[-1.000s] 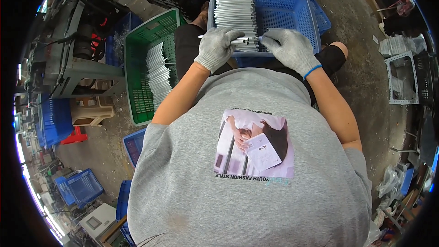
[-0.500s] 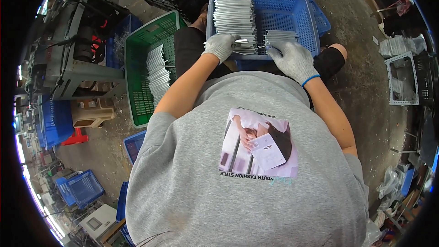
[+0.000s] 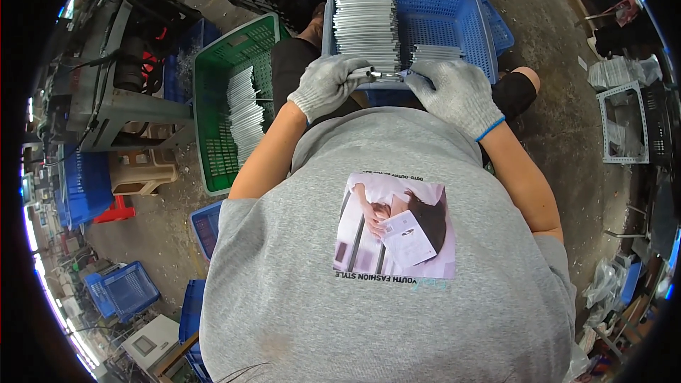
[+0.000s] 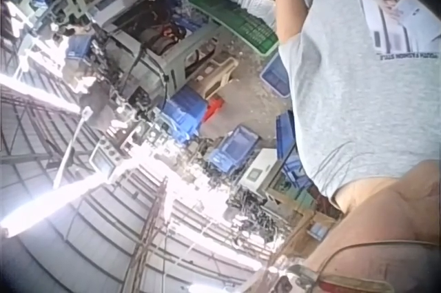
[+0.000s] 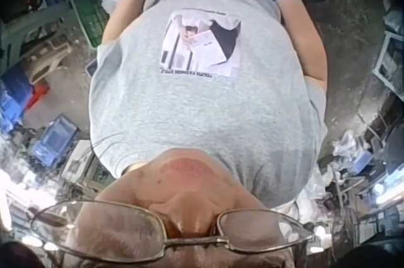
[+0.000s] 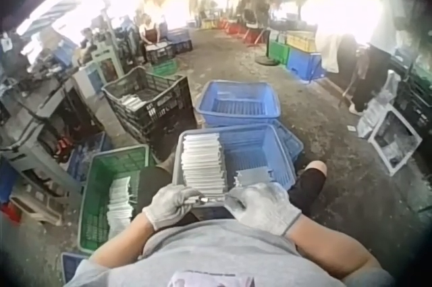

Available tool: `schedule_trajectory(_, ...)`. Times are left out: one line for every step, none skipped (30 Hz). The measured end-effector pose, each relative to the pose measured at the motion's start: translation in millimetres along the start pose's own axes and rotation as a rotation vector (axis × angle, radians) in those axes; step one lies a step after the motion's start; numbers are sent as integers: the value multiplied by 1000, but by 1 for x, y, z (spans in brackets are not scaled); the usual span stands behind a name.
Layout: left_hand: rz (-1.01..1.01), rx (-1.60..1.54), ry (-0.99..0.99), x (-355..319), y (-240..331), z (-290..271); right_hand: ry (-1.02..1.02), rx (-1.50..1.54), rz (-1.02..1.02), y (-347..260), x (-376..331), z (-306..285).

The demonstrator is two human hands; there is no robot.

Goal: Inspecting small rectangular metal plates and sorting them into different plastic bins.

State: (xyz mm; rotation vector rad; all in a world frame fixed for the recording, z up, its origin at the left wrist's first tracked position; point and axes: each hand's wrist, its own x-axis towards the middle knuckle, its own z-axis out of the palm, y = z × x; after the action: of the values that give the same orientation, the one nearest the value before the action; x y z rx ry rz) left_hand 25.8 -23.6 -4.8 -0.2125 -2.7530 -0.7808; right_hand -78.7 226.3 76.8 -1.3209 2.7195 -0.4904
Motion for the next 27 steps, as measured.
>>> schedule_trajectory(23,39,6,0,2,-1,9,-14,-24,0,0,1)
schedule_trajectory(46,78,12,0,4,-1,18,-28,-48,0,0,2)
schedule_trajectory(45,78,13,0,6,-2,18,-29,-49,0,0,2)
schedule_trajectory(64,72,24,0,8,-2,10,-48,-51,-1,1,2)
schedule_trajectory(82,67,36,0,10,-2,2,-67,-53,-2,1,1)
schedule_trajectory(101,61,47,0,13,-2,-6,-85,-54,-3,2,1)
schedule_trajectory(120,56,59,0,15,-3,-13,-104,-56,-4,2,0)
schedule_trajectory(119,56,60,1,18,-4,-13,-105,-57,-5,3,0)
schedule_trajectory(125,59,89,2,21,-5,-38,-107,-36,-7,4,-1)
schedule_trajectory(131,62,117,3,25,-6,-62,-110,-15,-8,4,-2)
schedule_trajectory(136,65,146,5,28,-8,-87,-113,6,-9,4,-2)
schedule_trajectory(142,69,175,6,30,-8,-111,-116,28,-10,5,-3)
schedule_trajectory(142,69,174,6,32,-8,-112,-115,28,-10,5,-4)
schedule_trajectory(142,121,187,7,33,-8,-108,-93,11,-10,5,-4)
schedule_trajectory(142,172,199,7,34,-7,-104,-70,-5,-10,5,-4)
schedule_trajectory(143,224,210,8,35,-7,-101,-47,-20,-9,5,-5)
schedule_trajectory(143,276,222,8,36,-7,-97,-24,-36,-9,5,-4)
schedule_trajectory(144,276,222,8,36,-6,-96,-25,-35,-9,6,-5)
schedule_trajectory(144,276,225,9,37,-6,-99,-24,-13,-8,8,-5)
schedule_trajectory(143,276,228,9,37,-5,-102,-23,9,-7,10,-5)
schedule_trajectory(142,277,231,9,37,-5,-105,-22,31,-7,12,-5)
schedule_trajectory(141,277,234,9,37,-5,-109,-22,53,-6,13,-6)
schedule_trajectory(140,277,234,9,36,-4,-109,-22,52,-7,12,-5)
schedule_trajectory(131,284,234,8,35,-2,-121,-30,34,-9,11,-6)
schedule_trajectory(123,291,233,7,34,-1,-133,-37,16,-11,10,-6)
schedule_trajectory(114,298,232,6,33,0,-146,-45,-1,-12,9,-6)
schedule_trajectory(105,305,231,5,33,1,-158,-52,-19,-13,8,-6)
